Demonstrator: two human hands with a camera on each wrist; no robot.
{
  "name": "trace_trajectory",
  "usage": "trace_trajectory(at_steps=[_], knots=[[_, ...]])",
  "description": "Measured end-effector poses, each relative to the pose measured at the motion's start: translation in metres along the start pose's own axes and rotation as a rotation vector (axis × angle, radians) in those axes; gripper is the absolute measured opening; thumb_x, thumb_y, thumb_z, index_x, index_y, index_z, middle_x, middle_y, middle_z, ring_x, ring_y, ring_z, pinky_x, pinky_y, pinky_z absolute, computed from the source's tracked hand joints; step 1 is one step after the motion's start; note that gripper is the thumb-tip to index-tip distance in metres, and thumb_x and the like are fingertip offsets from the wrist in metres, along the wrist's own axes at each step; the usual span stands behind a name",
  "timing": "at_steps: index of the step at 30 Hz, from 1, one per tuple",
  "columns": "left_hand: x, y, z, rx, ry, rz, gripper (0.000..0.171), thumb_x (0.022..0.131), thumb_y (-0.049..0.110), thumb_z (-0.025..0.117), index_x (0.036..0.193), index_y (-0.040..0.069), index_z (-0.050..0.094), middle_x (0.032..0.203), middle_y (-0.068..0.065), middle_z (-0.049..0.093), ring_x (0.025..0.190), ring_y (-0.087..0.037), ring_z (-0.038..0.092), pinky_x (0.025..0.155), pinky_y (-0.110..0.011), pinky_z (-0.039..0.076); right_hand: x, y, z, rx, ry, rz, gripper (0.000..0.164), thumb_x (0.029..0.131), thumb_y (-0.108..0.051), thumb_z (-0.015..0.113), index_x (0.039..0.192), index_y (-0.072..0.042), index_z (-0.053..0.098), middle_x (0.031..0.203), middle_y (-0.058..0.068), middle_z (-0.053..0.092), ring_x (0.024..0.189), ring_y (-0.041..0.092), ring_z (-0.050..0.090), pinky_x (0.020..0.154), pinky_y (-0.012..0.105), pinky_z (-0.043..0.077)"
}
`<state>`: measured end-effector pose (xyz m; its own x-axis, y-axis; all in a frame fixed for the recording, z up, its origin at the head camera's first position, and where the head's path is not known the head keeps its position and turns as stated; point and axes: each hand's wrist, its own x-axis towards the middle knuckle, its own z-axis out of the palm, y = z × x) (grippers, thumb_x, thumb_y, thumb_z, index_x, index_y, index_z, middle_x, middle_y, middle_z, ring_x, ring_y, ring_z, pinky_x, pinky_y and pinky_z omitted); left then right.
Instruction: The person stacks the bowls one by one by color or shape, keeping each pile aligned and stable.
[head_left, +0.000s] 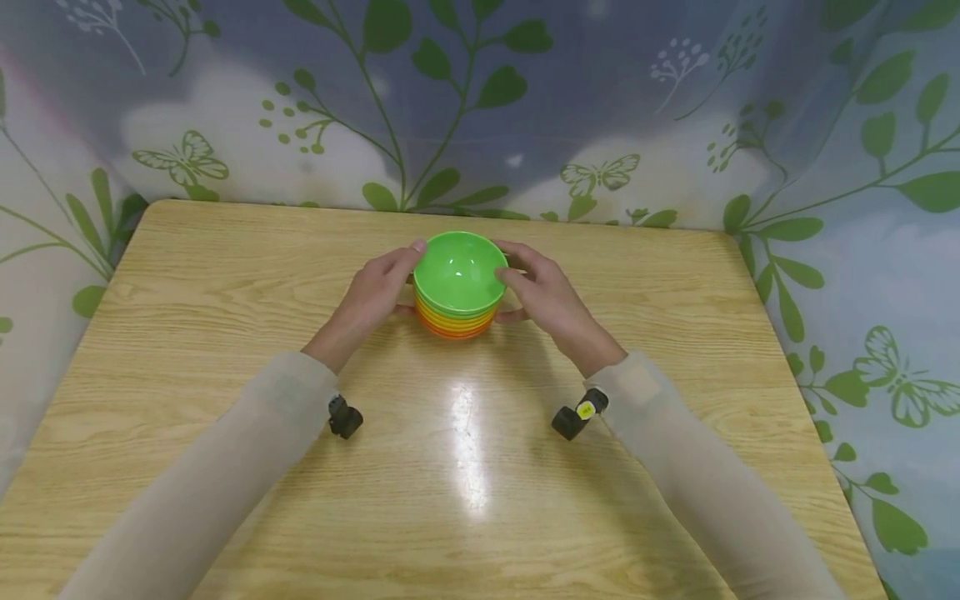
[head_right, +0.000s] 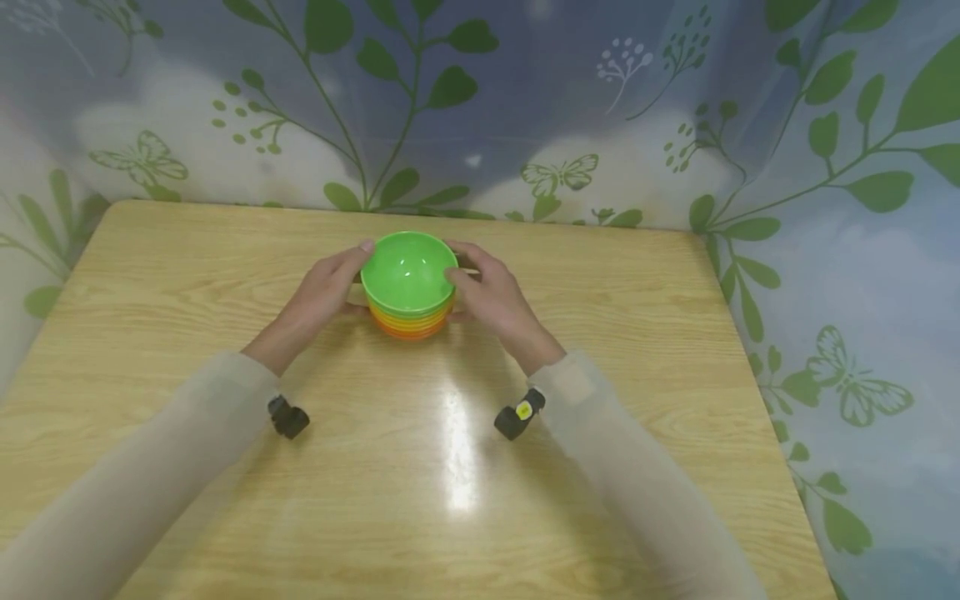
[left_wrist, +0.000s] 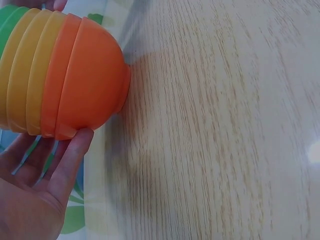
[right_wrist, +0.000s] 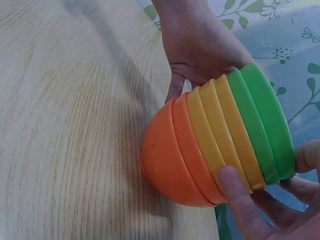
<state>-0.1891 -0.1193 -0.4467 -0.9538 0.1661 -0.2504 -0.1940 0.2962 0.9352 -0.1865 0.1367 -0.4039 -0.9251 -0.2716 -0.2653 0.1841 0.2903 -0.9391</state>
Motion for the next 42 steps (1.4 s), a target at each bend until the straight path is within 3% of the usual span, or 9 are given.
trace_trajectory(at_steps=[22,31,42], knots=[[-0.001,0.001,-0.001,0.001,-0.012,-0.004,0.082,0.109,0.073,0.037,0.165,0.014,0.048,0.158,-0.013,0.055,0.147,-0.029,0.052,0.103,-0.049,0.066,-0.002,-0.001,0.000,-0.016,-0.009,-0.006,0.050,0.116,-0.024,0.049,0.166,-0.021,0.046,0.161,0.013,0.052,0.140,0.034,0.059,0.098,0.063,0.065],[0.000,0.002,-0.002,-0.007,-0.005,-0.019,0.081,0.110,0.073,0.035,0.163,0.014,0.050,0.157,-0.012,0.057,0.145,-0.029,0.054,0.101,-0.048,0.067,0.000,0.002,-0.003,0.017,0.029,0.037,0.046,0.118,-0.035,0.046,0.158,-0.014,0.054,0.150,0.010,0.059,0.136,0.033,0.062,0.094,0.050,0.069],[-0.001,0.003,-0.008,0.026,-0.015,-0.028,0.077,0.112,0.069,0.031,0.158,0.014,0.056,0.152,-0.012,0.060,0.142,-0.030,0.057,0.102,-0.048,0.066,0.003,0.003,-0.011,0.000,0.069,0.067,0.043,0.116,-0.034,0.051,0.148,-0.008,0.062,0.149,0.011,0.063,0.126,0.032,0.069,0.095,0.051,0.069]])
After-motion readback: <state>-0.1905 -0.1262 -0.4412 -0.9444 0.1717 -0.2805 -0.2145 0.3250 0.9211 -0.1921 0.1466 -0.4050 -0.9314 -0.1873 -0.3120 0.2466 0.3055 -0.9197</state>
